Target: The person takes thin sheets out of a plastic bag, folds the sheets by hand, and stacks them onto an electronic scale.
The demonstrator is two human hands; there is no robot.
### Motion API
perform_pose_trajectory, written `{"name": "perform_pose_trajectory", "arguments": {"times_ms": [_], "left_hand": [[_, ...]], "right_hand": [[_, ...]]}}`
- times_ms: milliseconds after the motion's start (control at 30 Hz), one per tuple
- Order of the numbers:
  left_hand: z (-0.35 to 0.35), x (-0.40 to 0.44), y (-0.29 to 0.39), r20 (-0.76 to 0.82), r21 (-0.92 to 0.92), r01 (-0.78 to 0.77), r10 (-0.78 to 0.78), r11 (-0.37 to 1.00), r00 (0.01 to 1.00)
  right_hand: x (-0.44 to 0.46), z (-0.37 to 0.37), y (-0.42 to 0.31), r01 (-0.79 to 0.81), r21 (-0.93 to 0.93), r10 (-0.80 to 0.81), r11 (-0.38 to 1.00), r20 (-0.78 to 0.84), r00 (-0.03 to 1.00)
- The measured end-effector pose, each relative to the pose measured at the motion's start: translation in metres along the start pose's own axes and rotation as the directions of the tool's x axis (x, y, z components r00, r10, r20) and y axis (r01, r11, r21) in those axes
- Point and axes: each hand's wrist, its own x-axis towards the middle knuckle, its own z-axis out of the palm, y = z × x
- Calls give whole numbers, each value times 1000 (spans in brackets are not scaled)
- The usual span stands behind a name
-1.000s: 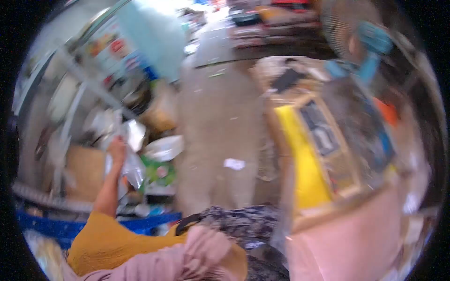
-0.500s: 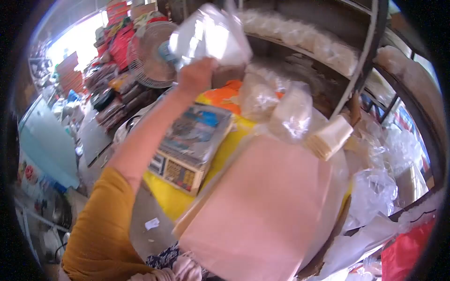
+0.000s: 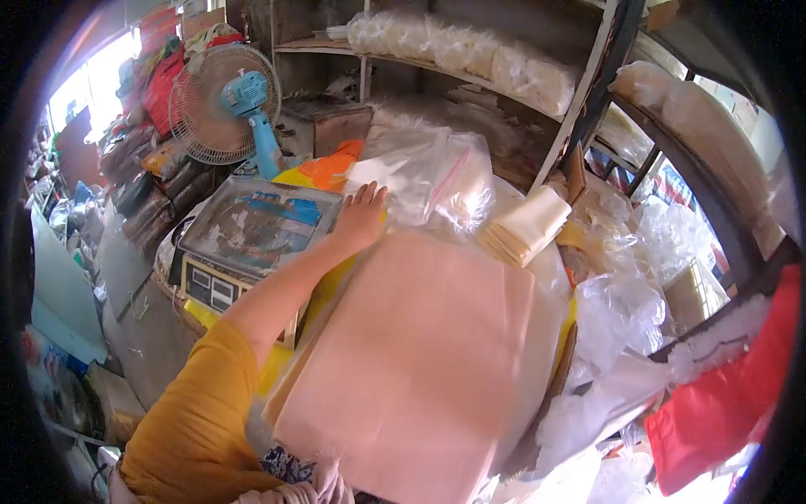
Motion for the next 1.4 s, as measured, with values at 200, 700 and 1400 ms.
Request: {"name": "perform_pose_trajectory", "arguments": {"times_ms": [200,700,1400], "left_hand": [[-100,-148,5,140,-472,-71,154,879,978],[-121,-343,37,59,-458,-397,473,795,879],[-132,-319,-10,758,-645,763,144,30,636]], "right_hand": [[-102,95,-89,341,-524,-335,781,109,936],[-394,358,-180,630,554,-232,544,821,-522],[-195,381,-54,893,-216,-308,-395,947,92]]}}
